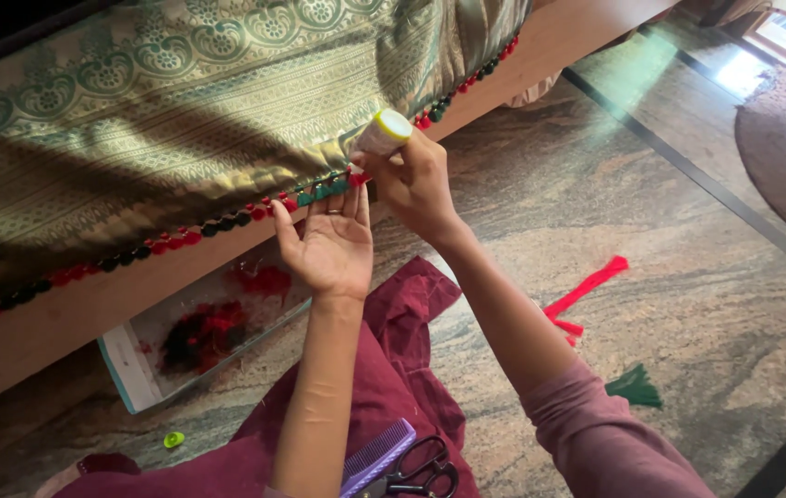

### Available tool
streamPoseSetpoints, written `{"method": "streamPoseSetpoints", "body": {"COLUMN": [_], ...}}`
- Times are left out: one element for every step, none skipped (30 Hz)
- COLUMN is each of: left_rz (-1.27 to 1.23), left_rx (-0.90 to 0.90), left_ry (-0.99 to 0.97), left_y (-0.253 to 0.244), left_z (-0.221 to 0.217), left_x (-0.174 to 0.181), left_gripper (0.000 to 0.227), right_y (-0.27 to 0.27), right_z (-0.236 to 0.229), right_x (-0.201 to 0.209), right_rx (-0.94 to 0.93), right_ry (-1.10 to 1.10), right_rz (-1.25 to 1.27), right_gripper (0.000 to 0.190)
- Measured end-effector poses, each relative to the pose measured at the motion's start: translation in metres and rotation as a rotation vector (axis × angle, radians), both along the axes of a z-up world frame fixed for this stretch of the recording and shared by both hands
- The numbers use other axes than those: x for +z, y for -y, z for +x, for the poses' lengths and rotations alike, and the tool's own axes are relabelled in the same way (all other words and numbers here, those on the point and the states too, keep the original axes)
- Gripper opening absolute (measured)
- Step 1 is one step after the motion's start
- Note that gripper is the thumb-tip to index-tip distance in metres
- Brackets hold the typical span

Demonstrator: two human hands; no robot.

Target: The recorder is applying glue to the decorative pom-pom border of a large piece of green and gold fabric.

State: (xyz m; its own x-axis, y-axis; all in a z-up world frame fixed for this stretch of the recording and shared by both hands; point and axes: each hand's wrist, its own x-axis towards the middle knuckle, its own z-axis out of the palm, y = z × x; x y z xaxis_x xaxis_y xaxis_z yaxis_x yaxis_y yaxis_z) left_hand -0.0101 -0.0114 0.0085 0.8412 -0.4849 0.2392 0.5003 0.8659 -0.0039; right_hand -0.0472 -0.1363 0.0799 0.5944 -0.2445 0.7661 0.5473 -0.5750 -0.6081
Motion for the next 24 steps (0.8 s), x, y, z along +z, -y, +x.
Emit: {"method": "streamPoseSetpoints", "body": {"left_rz": [-0.001, 0.006, 0.013, 0.012, 0.022, 0.031, 0.031, 0.024, 0.017, 0.017, 0.034, 0.053, 0.053, 0.053, 0.054, 0.054, 0.059, 0.065, 0.065, 0.066, 0.068, 0.067, 0.051, 0.033], "left_rx": [0.0, 0.009, 0.018, 0.018, 0.017, 0.016, 0.016, 0.012, 0.008, 0.007, 0.013, 0.019, 0.02, 0.02, 0.021, 0.022, 0.025, 0.028, 0.029, 0.033, 0.037, 0.037, 0.03, 0.021], "left_ry": [0.002, -0.016, -0.033, -0.032, -0.05, -0.069, -0.068, -0.04, -0.012, -0.012, -0.021, -0.03, -0.03, -0.033, -0.036, -0.036, -0.038, -0.041, -0.041, -0.043, -0.045, -0.045, -0.041, -0.036], "left_y": [0.001, 0.001, 0.002, 0.003, 0.003, 0.003, 0.004, 0.004, 0.005, 0.005, 0.005, 0.005, 0.005, 0.005, 0.004, 0.004, 0.005, 0.004, 0.004, 0.004, 0.004, 0.005, 0.005, 0.006], "left_z": [0.0, -0.001, -0.001, -0.002, -0.002, -0.003, -0.002, -0.001, -0.001, -0.001, -0.002, -0.003, -0.003, -0.003, -0.003, -0.003, -0.004, -0.004, -0.005, -0.005, -0.006, -0.005, -0.003, -0.003], "left_x": [0.001, 0.001, 0.002, 0.003, 0.003, 0.004, 0.003, 0.001, -0.001, -0.001, 0.0, 0.0, 0.002, 0.003, 0.004, 0.005, 0.005, 0.006, 0.007, 0.008, 0.009, 0.006, 0.004, 0.002], "left_gripper": [0.076, 0.076, 0.076, 0.076, 0.075, 0.074, 0.074, 0.075, 0.075, 0.075, 0.075, 0.076, 0.076, 0.076, 0.076, 0.076, 0.077, 0.077, 0.077, 0.077, 0.077, 0.077, 0.076, 0.075], "right_y": [0.001, 0.002, 0.003, 0.008, 0.012, 0.016, 0.018, 0.02, 0.021, 0.022, 0.022, 0.022, 0.022, 0.021, 0.021, 0.021, 0.022, 0.022, 0.021, 0.021, 0.02, 0.02, 0.02, 0.02], "right_z": [-0.001, -0.002, -0.003, -0.003, -0.002, -0.001, -0.001, -0.001, 0.0, 0.0, 0.0, -0.001, 0.0, 0.0, 0.001, 0.001, 0.002, 0.002, 0.001, 0.001, 0.001, 0.001, 0.001, 0.0], "right_x": [0.001, 0.002, 0.003, 0.0, -0.002, -0.005, -0.005, -0.006, -0.006, -0.006, -0.006, -0.007, -0.007, -0.008, -0.009, -0.009, -0.01, -0.011, -0.01, -0.01, -0.009, -0.009, -0.009, -0.007], "right_rx": [0.0, -0.019, -0.039, -0.039, -0.011, 0.017, 0.017, 0.01, 0.004, 0.003, 0.015, 0.027, 0.028, 0.029, 0.029, 0.03, 0.035, 0.039, 0.04, 0.034, 0.028, 0.028, 0.021, 0.014], "right_ry": [0.002, 0.0, -0.001, 0.0, -0.019, -0.037, -0.036, -0.031, -0.025, -0.024, -0.026, -0.029, -0.029, -0.025, -0.021, -0.021, -0.023, -0.026, -0.026, -0.029, -0.031, -0.031, -0.022, -0.013], "right_rz": [-0.001, 0.006, 0.013, 0.012, 0.064, 0.117, 0.116, 0.12, 0.125, 0.124, 0.13, 0.137, 0.137, 0.136, 0.135, 0.135, 0.137, 0.139, 0.14, 0.134, 0.129, 0.129, 0.133, 0.137], "right_gripper": [0.016, 0.015, 0.014, 0.014, 0.014, 0.013, 0.013, 0.014, 0.016, 0.016, 0.016, 0.016, 0.016, 0.015, 0.015, 0.015, 0.014, 0.014, 0.014, 0.014, 0.015, 0.015, 0.016, 0.017]}}
